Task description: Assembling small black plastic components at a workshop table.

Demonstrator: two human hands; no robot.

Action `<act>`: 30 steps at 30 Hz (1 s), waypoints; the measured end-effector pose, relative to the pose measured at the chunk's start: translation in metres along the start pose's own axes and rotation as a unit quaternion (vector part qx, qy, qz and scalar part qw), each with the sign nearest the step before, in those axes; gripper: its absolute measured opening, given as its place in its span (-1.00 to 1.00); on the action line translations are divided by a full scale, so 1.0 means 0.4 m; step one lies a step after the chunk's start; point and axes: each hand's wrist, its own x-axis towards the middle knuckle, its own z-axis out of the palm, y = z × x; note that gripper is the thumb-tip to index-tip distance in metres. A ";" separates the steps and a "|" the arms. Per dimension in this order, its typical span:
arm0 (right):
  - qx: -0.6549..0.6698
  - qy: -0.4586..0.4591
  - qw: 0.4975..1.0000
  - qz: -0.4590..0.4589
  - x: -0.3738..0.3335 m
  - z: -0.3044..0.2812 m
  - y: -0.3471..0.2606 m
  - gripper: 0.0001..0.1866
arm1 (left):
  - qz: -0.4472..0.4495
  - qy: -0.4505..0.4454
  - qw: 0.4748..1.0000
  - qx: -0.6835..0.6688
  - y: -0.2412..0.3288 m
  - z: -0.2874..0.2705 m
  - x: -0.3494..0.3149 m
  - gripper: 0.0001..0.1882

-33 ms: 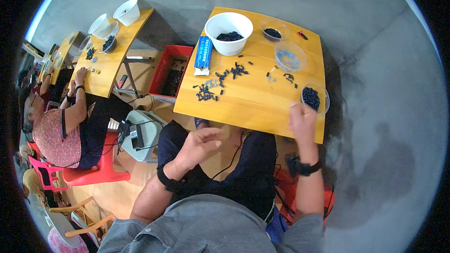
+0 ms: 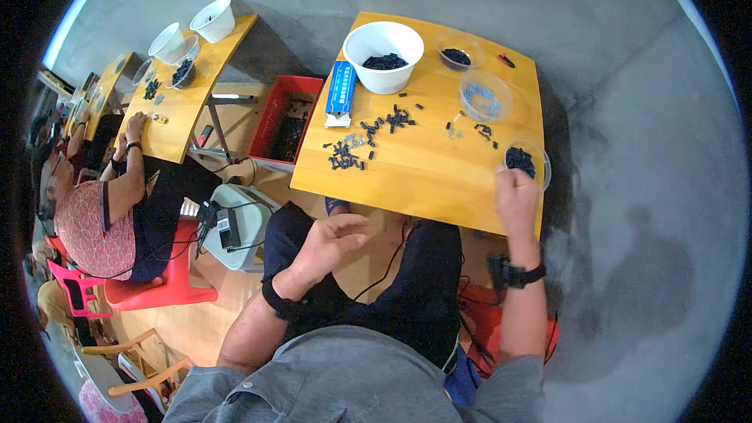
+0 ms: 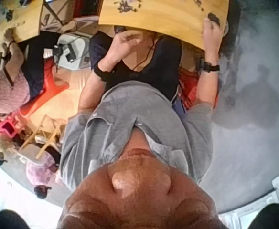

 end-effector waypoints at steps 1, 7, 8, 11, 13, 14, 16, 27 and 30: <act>-0.112 0.036 0.992 -0.037 0.034 -0.024 0.022 -0.57 | -0.001 0.020 0.999 0.035 -0.003 -0.011 0.003 -0.69; -0.356 0.053 0.933 -0.017 0.129 -0.053 0.043 -0.52 | -0.030 0.082 0.993 0.084 -0.039 -0.050 0.026 -0.77; -0.392 0.051 0.919 -0.017 0.132 -0.043 0.038 -0.56 | -0.038 0.091 0.992 0.080 -0.046 -0.056 0.028 -0.76; -0.320 0.033 0.943 -0.090 0.157 0.007 0.082 -0.65 | -0.065 0.099 0.990 0.072 -0.057 -0.069 0.044 -0.76; -0.278 0.011 0.954 -0.115 0.148 0.087 0.062 -0.70 | -0.086 0.105 0.988 0.066 -0.071 -0.084 0.050 -0.77; -0.236 -0.008 0.961 -0.141 0.142 0.131 0.048 -0.75 | -0.085 0.104 0.989 0.070 -0.084 -0.093 0.056 -0.77; -0.166 -0.055 0.965 -0.196 0.141 0.205 0.032 -0.85 | -0.085 0.101 0.989 0.072 -0.095 -0.106 0.062 -0.78; -0.160 -0.107 0.969 -0.155 0.235 0.411 0.035 -0.81 | -0.098 0.137 0.985 0.038 -0.161 -0.186 0.037 -0.77; -0.157 -0.124 0.972 -0.119 0.242 0.422 0.021 -0.79 | -0.097 0.128 0.987 0.019 -0.158 -0.191 0.038 -0.77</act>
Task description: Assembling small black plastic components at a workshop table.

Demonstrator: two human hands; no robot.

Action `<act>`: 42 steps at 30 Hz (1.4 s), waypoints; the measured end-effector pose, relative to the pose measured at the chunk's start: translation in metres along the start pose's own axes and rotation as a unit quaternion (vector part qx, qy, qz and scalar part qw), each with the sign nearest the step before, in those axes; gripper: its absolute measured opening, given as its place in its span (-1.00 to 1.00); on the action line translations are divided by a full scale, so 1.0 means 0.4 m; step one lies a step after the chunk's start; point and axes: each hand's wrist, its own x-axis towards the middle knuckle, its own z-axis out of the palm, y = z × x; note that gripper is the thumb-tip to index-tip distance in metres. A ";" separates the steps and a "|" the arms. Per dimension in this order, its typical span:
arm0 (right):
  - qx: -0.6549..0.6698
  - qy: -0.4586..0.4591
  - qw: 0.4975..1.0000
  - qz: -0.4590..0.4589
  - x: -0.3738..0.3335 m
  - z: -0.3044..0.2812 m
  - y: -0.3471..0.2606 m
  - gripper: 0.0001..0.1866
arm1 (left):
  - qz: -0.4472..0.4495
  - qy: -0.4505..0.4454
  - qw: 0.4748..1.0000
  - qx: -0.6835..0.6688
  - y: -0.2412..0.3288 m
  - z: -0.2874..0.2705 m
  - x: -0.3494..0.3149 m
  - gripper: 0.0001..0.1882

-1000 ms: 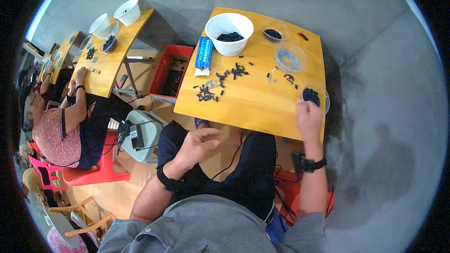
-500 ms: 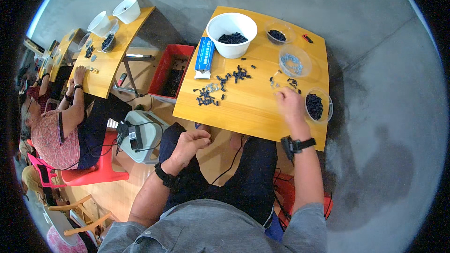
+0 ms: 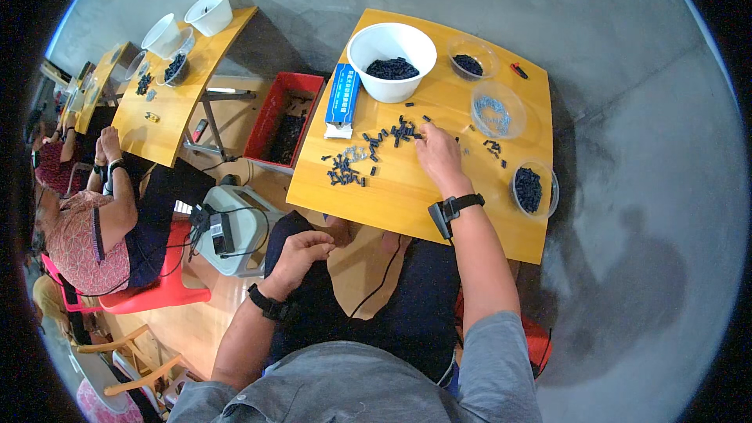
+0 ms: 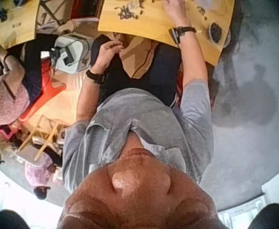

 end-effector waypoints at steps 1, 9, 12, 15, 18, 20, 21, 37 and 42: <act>0.001 -0.005 1.000 0.007 0.003 0.000 -0.004 -0.80 | 0.000 0.000 1.000 -0.001 0.000 -0.001 0.002 -0.77; -0.082 -0.043 0.995 -0.032 -0.001 0.004 0.002 -0.83 | -0.018 -0.058 0.996 -0.067 -0.011 -0.014 0.023 -0.77; -0.087 -0.044 0.994 -0.042 -0.019 -0.003 -0.017 -0.81 | -0.022 -0.069 0.993 -0.095 -0.003 -0.014 0.019 -0.77; -0.079 -0.036 0.995 -0.059 -0.037 0.000 -0.038 -0.81 | -0.024 -0.073 0.991 -0.106 -0.002 -0.017 0.018 -0.78; -0.080 -0.025 0.992 -0.091 -0.039 0.017 -0.050 -0.80 | -0.028 -0.077 0.988 -0.134 0.003 -0.015 0.015 -0.79; -0.090 -0.019 0.991 -0.100 -0.039 0.024 -0.055 -0.79 | -0.026 -0.081 0.988 -0.132 0.002 -0.013 0.017 -0.79; -0.088 -0.012 0.991 -0.102 -0.038 0.026 -0.062 -0.81 | -0.024 -0.084 0.988 -0.129 0.002 -0.015 0.016 -0.79; -0.149 0.023 0.985 -0.086 -0.026 0.077 -0.071 -0.78 | -0.037 -0.082 0.985 -0.149 -0.001 -0.014 0.016 -0.78; -0.018 0.041 0.995 -0.090 -0.061 0.072 -0.065 -0.83 | 0.001 -0.052 0.993 -0.103 0.012 -0.002 0.000 -0.79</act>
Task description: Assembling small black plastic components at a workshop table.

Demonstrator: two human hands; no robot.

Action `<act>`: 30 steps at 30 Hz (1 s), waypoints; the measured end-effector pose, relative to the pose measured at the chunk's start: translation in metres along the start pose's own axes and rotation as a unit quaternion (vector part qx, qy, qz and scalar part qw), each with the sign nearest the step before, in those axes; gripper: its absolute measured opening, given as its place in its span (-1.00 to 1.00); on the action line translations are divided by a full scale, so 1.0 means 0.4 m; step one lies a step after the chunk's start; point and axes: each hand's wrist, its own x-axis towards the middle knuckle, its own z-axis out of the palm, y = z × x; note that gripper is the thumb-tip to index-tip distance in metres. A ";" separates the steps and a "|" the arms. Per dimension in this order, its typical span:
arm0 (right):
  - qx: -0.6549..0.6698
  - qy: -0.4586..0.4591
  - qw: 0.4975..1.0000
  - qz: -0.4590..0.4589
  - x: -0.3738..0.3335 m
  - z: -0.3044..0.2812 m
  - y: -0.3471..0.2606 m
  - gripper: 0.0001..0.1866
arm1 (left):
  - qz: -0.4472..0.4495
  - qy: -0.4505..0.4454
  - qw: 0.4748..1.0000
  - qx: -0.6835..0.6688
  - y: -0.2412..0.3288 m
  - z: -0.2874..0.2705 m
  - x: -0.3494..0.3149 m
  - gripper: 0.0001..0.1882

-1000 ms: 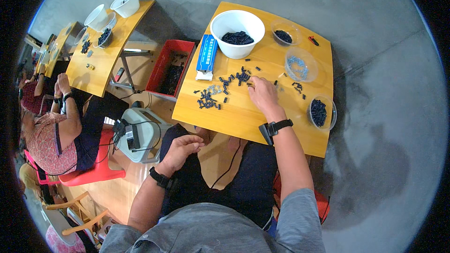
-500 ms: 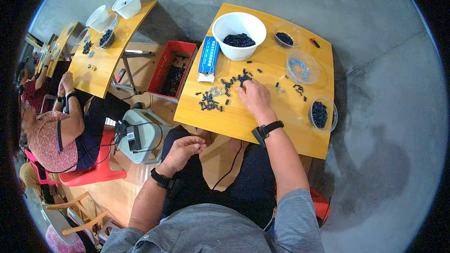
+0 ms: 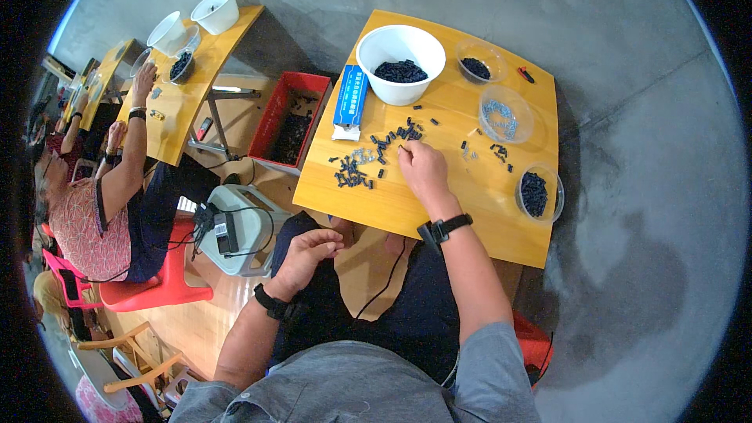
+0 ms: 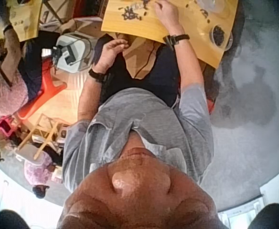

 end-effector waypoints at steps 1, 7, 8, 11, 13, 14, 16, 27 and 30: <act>0.097 0.005 0.995 0.031 -0.014 -0.005 -0.012 -0.84 | 0.000 0.002 1.000 0.000 0.008 0.009 -0.006 -0.79; 0.420 -0.058 0.894 0.144 -0.125 -0.087 -0.150 -0.88 | 0.108 0.048 0.993 -0.024 0.121 0.136 -0.015 -0.78; 0.423 -0.060 0.893 0.145 -0.142 -0.103 -0.171 -0.88 | 0.107 0.052 0.993 -0.023 0.142 0.159 -0.017 -0.78; 0.485 -0.062 0.862 0.134 -0.189 -0.132 -0.206 -0.90 | 0.126 0.033 0.989 -0.068 0.197 0.229 -0.038 -0.78; 0.445 -0.045 0.890 0.086 -0.215 -0.141 -0.213 -0.91 | 0.133 0.030 0.988 -0.075 0.203 0.259 -0.052 -0.79; 0.446 -0.044 0.890 0.085 -0.227 -0.146 -0.217 -0.91 | 0.140 0.024 0.986 -0.083 0.202 0.268 -0.059 -0.80; 0.414 -0.016 0.908 0.060 -0.249 -0.157 -0.225 -0.93 | 0.144 0.023 0.985 -0.088 0.197 0.282 -0.069 -0.81; 0.304 0.080 0.946 -0.079 -0.316 -0.208 -0.270 -0.93 | 0.116 0.024 0.985 -0.128 0.170 0.317 -0.121 -0.83; 0.293 0.073 0.949 -0.091 -0.323 -0.217 -0.271 -0.91 | 0.161 0.045 0.982 -0.087 0.163 0.324 -0.131 -0.84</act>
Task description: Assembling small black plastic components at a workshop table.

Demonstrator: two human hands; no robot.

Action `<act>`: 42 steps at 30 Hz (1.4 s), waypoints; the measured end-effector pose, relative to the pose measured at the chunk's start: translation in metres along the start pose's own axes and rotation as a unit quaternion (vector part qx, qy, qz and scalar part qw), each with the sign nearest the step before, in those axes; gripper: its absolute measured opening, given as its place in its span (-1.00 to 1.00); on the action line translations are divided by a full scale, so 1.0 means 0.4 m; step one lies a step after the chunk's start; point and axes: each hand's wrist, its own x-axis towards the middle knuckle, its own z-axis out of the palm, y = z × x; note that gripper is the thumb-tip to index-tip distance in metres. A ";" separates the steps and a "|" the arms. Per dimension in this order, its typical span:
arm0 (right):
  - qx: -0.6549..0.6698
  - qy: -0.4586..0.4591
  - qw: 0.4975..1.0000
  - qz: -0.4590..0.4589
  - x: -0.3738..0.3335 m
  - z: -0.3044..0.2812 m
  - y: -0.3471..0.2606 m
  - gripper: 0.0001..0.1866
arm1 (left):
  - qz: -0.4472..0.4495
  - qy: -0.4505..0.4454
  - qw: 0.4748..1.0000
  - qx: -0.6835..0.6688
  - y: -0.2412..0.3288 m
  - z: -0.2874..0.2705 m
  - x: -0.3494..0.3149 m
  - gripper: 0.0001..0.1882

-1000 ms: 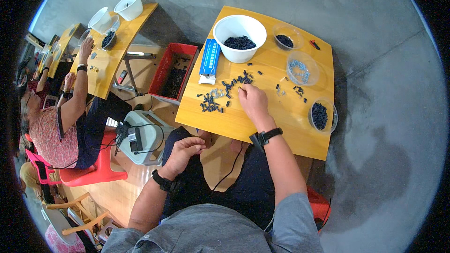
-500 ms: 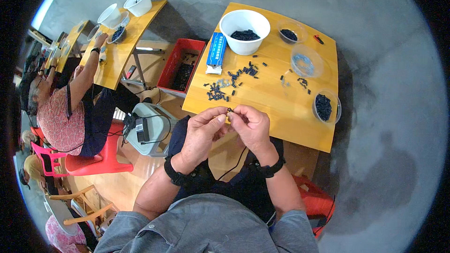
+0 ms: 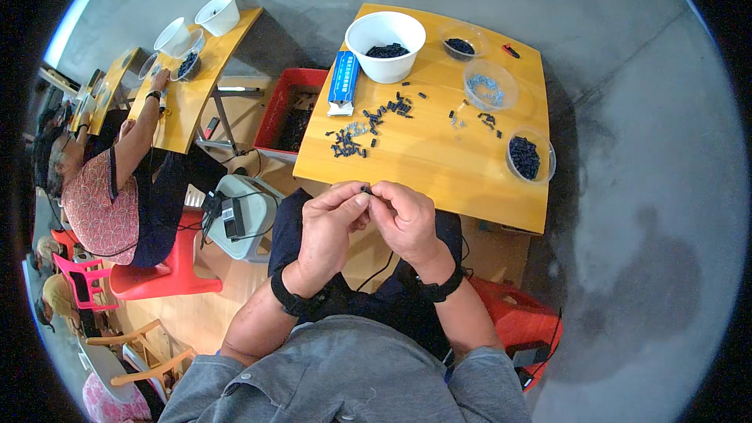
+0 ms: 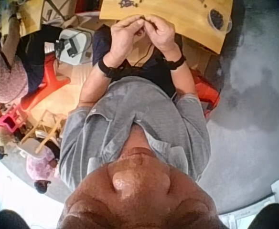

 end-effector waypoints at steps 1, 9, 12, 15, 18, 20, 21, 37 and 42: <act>0.000 0.000 1.000 -0.001 -0.002 -0.002 -0.001 -0.91 | 0.001 0.000 1.000 0.000 -0.001 0.002 -0.004 -0.84; 0.012 -0.009 1.000 0.006 -0.032 0.001 -0.013 -0.89 | 0.008 0.004 1.000 -0.004 -0.013 -0.007 -0.021 -0.85; 0.062 -0.038 0.997 0.013 -0.030 0.001 -0.011 -0.93 | -0.019 0.004 1.000 -0.002 -0.005 -0.022 -0.017 -0.86; 0.055 -0.058 0.992 0.098 -0.033 -0.024 0.049 -0.96 | -0.020 -0.026 0.999 0.027 0.000 -0.053 -0.005 -0.88; -0.101 0.041 0.988 0.105 -0.014 -0.067 0.190 -0.94 | -0.038 -0.033 0.994 0.096 -0.004 -0.086 0.002 -0.88; -0.197 0.071 0.972 0.107 0.011 -0.120 0.287 -0.93 | -0.037 -0.048 0.993 0.099 -0.016 -0.105 0.000 -0.89; -0.200 0.071 0.971 0.107 0.026 -0.149 0.316 -0.93 | -0.053 -0.055 0.992 0.102 -0.021 -0.110 -0.002 -0.89; -0.402 0.008 0.897 0.184 0.138 -0.201 0.461 -0.86 | -0.078 -0.058 0.992 0.081 -0.032 -0.134 0.011 -0.90; -0.433 -0.009 0.889 0.147 0.127 -0.205 0.488 -0.86 | -0.074 -0.059 0.992 0.082 -0.034 -0.125 0.011 -0.90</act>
